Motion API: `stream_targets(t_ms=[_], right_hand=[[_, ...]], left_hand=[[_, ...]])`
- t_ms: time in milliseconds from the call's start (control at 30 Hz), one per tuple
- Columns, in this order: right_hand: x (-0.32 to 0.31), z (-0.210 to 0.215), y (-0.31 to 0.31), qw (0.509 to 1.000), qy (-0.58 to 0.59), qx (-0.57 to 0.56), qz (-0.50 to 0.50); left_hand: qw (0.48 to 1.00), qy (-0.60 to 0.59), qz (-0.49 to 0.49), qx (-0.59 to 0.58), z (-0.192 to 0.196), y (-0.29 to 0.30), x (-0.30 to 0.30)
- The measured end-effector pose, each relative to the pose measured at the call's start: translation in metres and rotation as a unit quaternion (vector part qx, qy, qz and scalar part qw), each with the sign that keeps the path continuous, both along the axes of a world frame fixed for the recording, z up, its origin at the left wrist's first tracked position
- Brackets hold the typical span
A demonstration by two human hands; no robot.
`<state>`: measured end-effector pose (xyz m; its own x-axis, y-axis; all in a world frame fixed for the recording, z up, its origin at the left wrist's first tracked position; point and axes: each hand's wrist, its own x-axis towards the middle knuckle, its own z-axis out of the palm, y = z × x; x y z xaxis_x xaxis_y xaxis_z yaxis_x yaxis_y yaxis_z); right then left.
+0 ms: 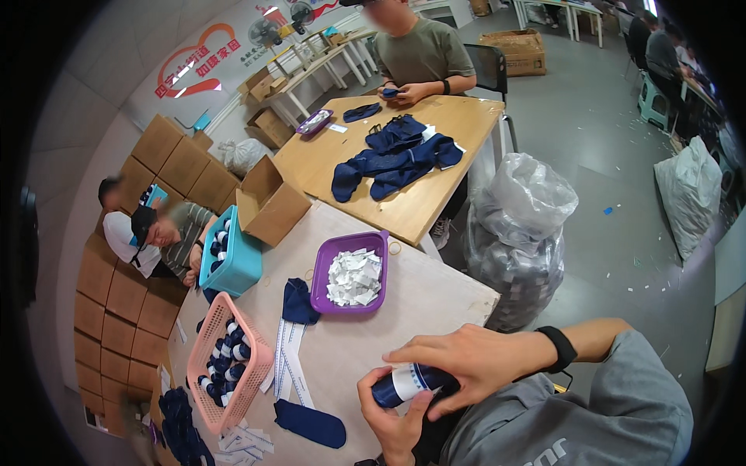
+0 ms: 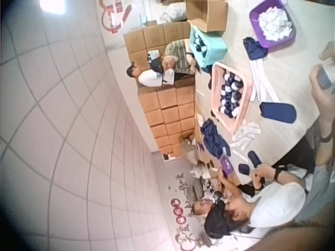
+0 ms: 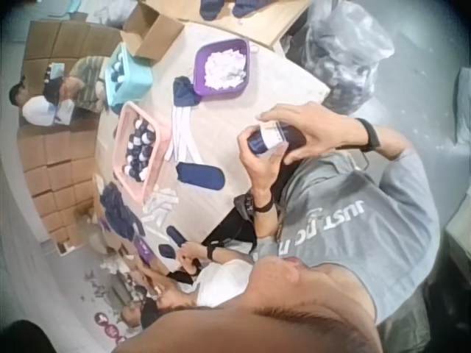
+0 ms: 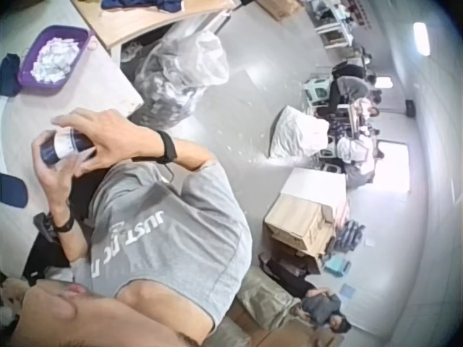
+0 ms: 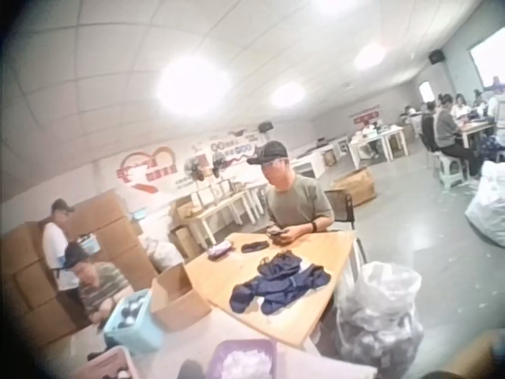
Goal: Attaching paper labels or elastic bands around individual pairs of socks in a workshop environment.
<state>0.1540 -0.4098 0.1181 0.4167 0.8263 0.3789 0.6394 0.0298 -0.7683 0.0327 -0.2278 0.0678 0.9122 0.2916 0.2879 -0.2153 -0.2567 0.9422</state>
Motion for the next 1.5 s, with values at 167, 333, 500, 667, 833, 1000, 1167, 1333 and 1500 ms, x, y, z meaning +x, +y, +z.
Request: stream_targets(t_ms=[167,333,500,667,833,1000,1167,1333,1500], right_hand=[[0.012,-0.015,-0.013,0.995,0.102,-0.010,0.010],[0.016,-0.008,-0.034,0.991,0.120,-0.034,0.046],[0.028,-0.003,-0.052,0.989,0.129,-0.026,0.072],[0.026,-0.002,-0.058,0.987,0.150,-0.032,0.050],[0.014,-0.022,-0.049,0.991,0.127,0.023,-0.040],[0.006,-0.037,-0.047,0.990,0.118,0.019,-0.077],[0.005,-0.045,-0.051,0.984,0.096,0.049,-0.145],[0.025,-0.046,-0.067,0.974,0.172,-0.027,-0.147],[0.096,-0.085,-0.119,0.897,0.165,0.045,-0.408]], left_hand=[[0.994,0.004,-0.024,-0.103,-0.011,-0.008,0.006],[0.978,-0.014,-0.169,-0.121,-0.022,0.008,0.009],[0.952,0.041,-0.268,-0.140,-0.015,0.018,0.009],[0.977,0.044,-0.128,-0.165,-0.007,-0.003,0.007],[0.987,-0.003,-0.111,-0.120,-0.024,-0.009,0.015],[0.996,0.001,-0.083,-0.038,-0.020,-0.016,0.023],[0.996,0.023,-0.091,-0.002,-0.029,-0.026,0.029],[0.992,0.092,-0.048,-0.069,-0.032,-0.041,0.029],[0.984,0.135,0.059,0.101,-0.074,-0.018,0.012]])
